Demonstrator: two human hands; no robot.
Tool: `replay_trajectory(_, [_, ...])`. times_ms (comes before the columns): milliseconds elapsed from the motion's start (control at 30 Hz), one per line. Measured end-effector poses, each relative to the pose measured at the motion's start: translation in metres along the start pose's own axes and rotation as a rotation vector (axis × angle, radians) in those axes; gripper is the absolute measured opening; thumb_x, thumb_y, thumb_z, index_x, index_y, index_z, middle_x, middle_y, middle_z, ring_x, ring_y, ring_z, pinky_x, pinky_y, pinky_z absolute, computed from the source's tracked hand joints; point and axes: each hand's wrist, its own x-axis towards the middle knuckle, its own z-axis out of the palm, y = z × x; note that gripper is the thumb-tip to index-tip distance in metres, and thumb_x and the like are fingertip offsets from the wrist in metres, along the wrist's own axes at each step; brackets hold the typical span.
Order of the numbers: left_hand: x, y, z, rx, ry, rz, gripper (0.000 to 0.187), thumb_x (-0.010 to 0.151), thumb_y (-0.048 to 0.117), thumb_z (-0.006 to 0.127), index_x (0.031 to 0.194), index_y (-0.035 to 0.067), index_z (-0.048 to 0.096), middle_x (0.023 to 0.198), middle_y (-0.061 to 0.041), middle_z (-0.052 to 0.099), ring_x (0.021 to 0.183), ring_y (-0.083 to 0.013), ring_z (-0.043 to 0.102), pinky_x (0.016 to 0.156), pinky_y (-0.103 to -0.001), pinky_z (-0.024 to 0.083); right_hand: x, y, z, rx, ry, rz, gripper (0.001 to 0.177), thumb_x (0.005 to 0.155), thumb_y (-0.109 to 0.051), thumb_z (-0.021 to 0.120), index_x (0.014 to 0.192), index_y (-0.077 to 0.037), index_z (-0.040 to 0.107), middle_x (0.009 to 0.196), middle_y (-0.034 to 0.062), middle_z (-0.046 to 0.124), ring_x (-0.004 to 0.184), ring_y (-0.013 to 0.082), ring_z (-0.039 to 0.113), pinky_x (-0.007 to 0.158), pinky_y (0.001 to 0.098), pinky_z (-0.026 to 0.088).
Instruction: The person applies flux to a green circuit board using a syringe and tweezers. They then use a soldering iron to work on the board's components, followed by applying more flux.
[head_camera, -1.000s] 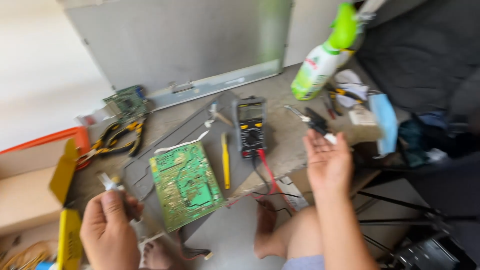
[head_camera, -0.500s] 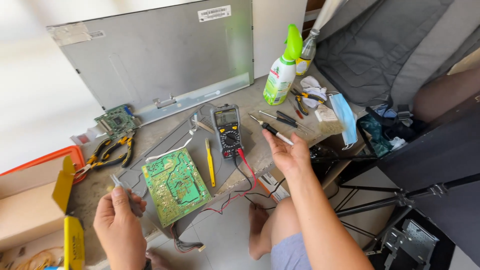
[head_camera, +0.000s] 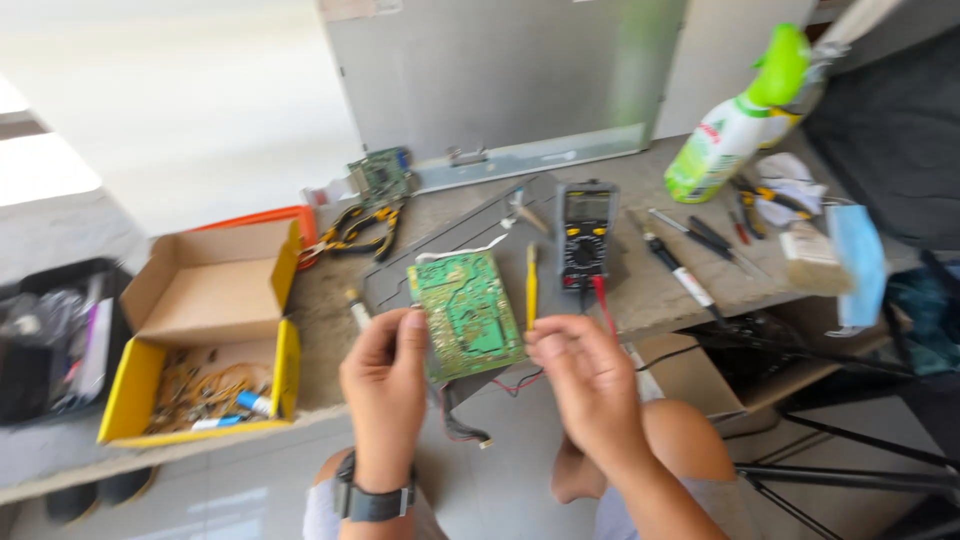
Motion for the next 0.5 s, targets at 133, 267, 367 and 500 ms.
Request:
replay_trajectory(133, [-0.015, 0.016, 0.009, -0.201, -0.116, -0.062, 0.01, 0.107, 0.019, 0.08, 0.106, 0.01, 0.085, 0.095, 0.0, 0.088, 0.09, -0.0104, 0.078, 0.085, -0.03, 0.064, 0.015, -0.022, 0.047, -0.283, -0.309, -0.32, 0.038, 0.108, -0.012, 0.073, 0.145, -0.004, 0.07, 0.142, 0.013, 0.08, 0.124, 0.0225, 0.083, 0.109, 0.0351, 0.071])
replay_trajectory(267, [-0.002, 0.01, -0.008, -0.15, -0.094, -0.124, 0.019, 0.108, 0.027, 0.08, 0.104, 0.011, 0.09, 0.088, 0.006, 0.085, 0.083, -0.005, 0.071, 0.078, -0.026, 0.062, 0.042, -0.01, 0.059, -0.383, -0.335, -0.449, 0.027, 0.106, -0.006, 0.079, 0.133, -0.007, 0.079, 0.122, 0.0081, 0.088, 0.106, 0.0173, 0.086, 0.097, 0.0309, 0.068])
replay_trajectory(367, [0.014, -0.021, -0.027, 0.279, 0.002, -0.052, 0.026, 0.11, 0.037, 0.074, 0.113, 0.015, 0.087, 0.097, 0.002, 0.084, 0.084, -0.017, 0.073, 0.08, -0.038, 0.059, 0.055, 0.003, 0.056, -0.339, -0.306, -0.379, 0.024, 0.107, -0.009, 0.079, 0.131, -0.004, 0.08, 0.118, 0.0084, 0.09, 0.101, 0.0148, 0.088, 0.095, 0.0283, 0.07])
replay_trajectory(500, [0.019, -0.057, -0.024, 0.756, 0.1, -0.108, 0.051, 0.109, 0.059, 0.072, 0.127, 0.011, 0.071, 0.112, -0.009, 0.076, 0.1, -0.0368, 0.075, 0.087, -0.054, 0.058, 0.058, 0.024, 0.038, -0.293, -0.184, -0.258, 0.024, 0.109, -0.008, 0.074, 0.131, 0.0, 0.078, 0.112, 0.0115, 0.089, 0.09, 0.0126, 0.084, 0.09, 0.0263, 0.07])
